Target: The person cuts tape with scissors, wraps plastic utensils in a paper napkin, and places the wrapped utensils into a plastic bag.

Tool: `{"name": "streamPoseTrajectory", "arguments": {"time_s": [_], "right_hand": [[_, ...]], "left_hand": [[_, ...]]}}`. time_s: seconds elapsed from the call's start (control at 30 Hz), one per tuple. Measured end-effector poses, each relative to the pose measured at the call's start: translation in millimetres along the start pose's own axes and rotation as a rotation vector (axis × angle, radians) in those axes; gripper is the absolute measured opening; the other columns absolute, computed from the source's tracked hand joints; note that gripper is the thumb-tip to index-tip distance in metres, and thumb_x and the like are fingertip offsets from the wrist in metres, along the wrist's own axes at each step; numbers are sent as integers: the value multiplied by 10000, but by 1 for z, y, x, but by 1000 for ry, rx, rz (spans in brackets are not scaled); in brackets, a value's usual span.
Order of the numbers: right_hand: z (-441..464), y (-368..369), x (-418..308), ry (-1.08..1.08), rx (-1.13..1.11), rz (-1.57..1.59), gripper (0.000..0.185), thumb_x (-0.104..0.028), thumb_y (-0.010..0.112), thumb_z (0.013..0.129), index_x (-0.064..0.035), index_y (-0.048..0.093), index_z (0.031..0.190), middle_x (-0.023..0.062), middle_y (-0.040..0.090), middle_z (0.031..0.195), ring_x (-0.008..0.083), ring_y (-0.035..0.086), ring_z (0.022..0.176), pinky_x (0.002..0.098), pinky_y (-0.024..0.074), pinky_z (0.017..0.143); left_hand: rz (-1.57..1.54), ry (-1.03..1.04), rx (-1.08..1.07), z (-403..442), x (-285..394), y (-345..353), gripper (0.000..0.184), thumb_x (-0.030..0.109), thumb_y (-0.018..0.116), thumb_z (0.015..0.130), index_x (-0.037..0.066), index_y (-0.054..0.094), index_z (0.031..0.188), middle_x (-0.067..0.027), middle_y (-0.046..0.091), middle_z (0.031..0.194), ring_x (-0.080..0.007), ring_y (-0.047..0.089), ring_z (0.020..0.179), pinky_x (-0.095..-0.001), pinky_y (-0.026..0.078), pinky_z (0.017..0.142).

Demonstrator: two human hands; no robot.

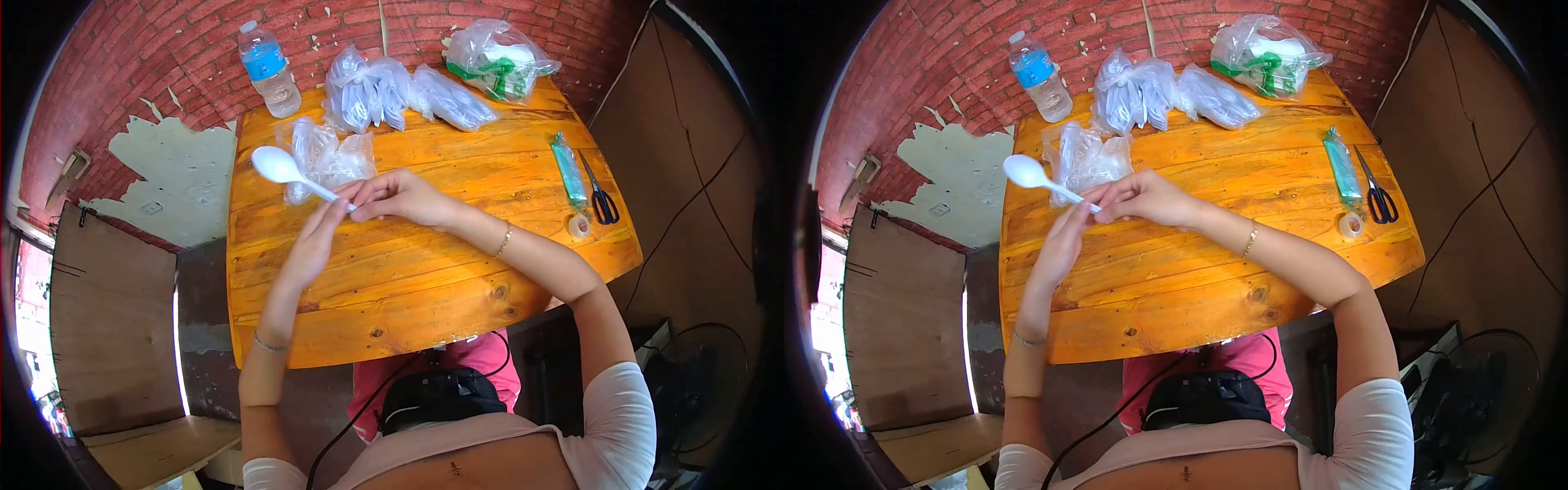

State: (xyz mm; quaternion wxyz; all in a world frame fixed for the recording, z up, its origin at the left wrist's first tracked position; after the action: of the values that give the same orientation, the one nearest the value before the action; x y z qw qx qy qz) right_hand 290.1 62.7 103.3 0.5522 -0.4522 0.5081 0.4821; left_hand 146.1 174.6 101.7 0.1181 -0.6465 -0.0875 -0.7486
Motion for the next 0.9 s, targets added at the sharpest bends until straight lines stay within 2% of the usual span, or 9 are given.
{"name": "streamPoseTrajectory", "arguments": {"time_s": [0.13,0.2,0.27,0.37,0.47,0.67,0.7,0.8,0.9], "right_hand": [[42,-38,4,-107,65,-198,151,-158,631,812,-21,676,858,26,652,759,58,553,648,224,442,574],[63,-78,9,-166,469,-711,190,-176,616,755,-6,678,812,110,668,773,158,621,654,296,493,584],[83,-128,31,-160,737,-918,258,-210,640,704,12,666,833,170,655,797,267,644,736,348,511,684],[90,-155,48,-1,771,-1033,305,-241,644,680,13,661,848,200,645,824,336,628,793,381,503,733],[94,-161,61,-75,819,-1092,354,-270,656,689,21,655,890,208,645,815,293,646,743,356,505,700],[85,-182,54,60,827,-945,324,-226,628,652,10,659,872,256,626,833,353,630,812,387,488,784],[85,-183,55,103,860,-1009,288,-228,642,652,-6,670,834,216,632,858,344,610,851,390,486,779],[76,-153,36,-221,992,-1272,253,-236,684,649,-30,680,796,145,570,874,297,569,847,369,478,734],[91,-149,42,-232,833,-1335,211,-234,688,644,-51,676,748,121,495,894,290,500,915,376,463,757]], "left_hand": [[-59,110,281,-23,12,-13,381,261,305,967,-17,558,1032,-139,538,1150,-196,479,1070,-327,351,925],[-104,174,372,-36,12,-19,375,251,300,968,-22,556,957,-157,556,1091,-205,501,1032,-331,376,893],[-176,198,406,-47,13,-15,358,241,291,969,4,504,805,-150,558,928,-204,546,857,-321,418,786],[-81,221,457,-64,12,-7,357,225,277,970,21,449,733,-130,537,806,-166,524,665,-303,433,685],[41,254,486,-72,-1,-7,348,206,276,965,16,449,731,-128,531,787,-157,518,656,-286,431,665],[117,275,562,-75,-13,-9,344,175,272,956,8,452,715,-123,524,776,-145,507,626,-267,426,618],[124,277,563,-74,-14,-8,343,169,270,955,7,455,716,-123,523,775,-145,506,624,-265,425,615],[180,291,557,-72,-15,-5,335,154,270,953,1,463,725,-119,525,767,-145,507,620,-261,425,605],[220,285,537,-71,-16,-4,320,133,279,950,-1,460,723,-118,527,760,-146,513,625,-263,427,604]]}}
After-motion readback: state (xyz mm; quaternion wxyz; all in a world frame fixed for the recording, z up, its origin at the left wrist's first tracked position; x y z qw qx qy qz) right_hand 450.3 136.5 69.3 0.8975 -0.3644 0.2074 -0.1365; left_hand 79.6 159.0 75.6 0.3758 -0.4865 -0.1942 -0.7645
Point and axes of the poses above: each hand's wrist, its own z-axis towards the middle knuckle, its own y-axis out of the palm, x = y × z, the point moved 1 cm from there along z, towards the middle knuckle
